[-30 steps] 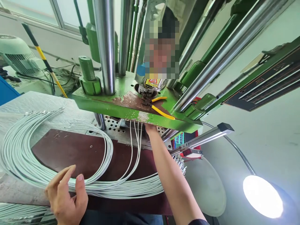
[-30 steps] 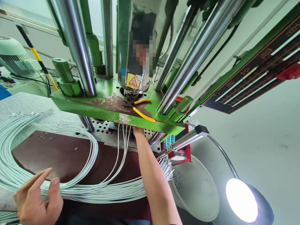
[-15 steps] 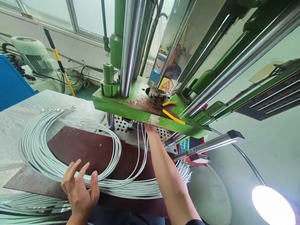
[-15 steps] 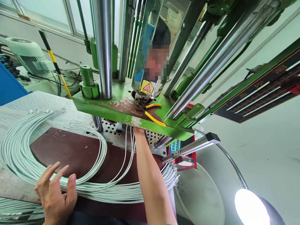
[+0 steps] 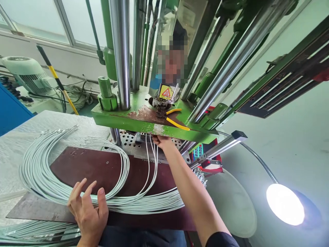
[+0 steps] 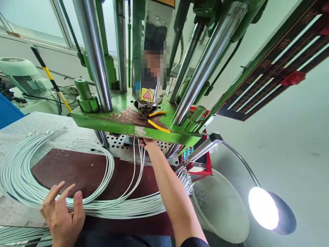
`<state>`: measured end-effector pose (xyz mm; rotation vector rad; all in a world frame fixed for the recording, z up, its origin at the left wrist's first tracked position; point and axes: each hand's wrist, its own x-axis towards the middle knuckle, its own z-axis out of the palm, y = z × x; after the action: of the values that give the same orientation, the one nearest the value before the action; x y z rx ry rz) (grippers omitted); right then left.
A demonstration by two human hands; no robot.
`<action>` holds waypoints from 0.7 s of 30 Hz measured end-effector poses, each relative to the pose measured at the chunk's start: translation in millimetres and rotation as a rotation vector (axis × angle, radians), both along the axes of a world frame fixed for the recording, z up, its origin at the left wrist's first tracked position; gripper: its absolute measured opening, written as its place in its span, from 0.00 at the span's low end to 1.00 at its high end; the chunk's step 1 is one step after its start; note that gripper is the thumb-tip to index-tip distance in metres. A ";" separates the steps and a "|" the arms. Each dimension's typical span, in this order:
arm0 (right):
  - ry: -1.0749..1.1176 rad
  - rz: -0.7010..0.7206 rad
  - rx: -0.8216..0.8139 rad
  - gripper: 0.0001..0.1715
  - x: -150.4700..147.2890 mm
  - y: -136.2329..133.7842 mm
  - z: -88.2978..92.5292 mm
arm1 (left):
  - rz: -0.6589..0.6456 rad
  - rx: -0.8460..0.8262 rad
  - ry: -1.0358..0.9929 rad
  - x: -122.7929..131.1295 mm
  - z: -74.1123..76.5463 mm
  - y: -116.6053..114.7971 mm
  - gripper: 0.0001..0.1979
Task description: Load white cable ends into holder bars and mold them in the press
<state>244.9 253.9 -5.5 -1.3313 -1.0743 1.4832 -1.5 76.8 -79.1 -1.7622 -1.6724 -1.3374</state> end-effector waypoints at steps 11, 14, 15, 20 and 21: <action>-0.941 -0.545 0.399 0.18 101.5 -246.9 -34.1 | -0.007 0.014 -0.059 1.9 7.7 -0.3 0.16; -1.198 -0.772 0.397 0.21 163.8 -282.2 -74.3 | -0.010 0.015 -0.059 5.7 11.1 -1.5 0.16; -1.263 -0.847 0.335 0.23 187.7 -288.4 -86.9 | -0.008 0.017 -0.058 6.9 11.6 -2.1 0.17; -1.247 -0.796 -0.297 0.31 281.1 -302.8 -128.2 | 0.036 0.007 -0.157 -4.0 2.4 -14.5 0.16; -1.229 -0.771 -0.319 0.31 285.3 -305.4 -133.1 | 0.036 -0.031 -0.247 -10.3 -2.8 -21.1 0.16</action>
<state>530.2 -51.6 -138.6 -2.6126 -0.7846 0.1461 -11.8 55.6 -81.9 -1.6287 -1.8529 -1.5742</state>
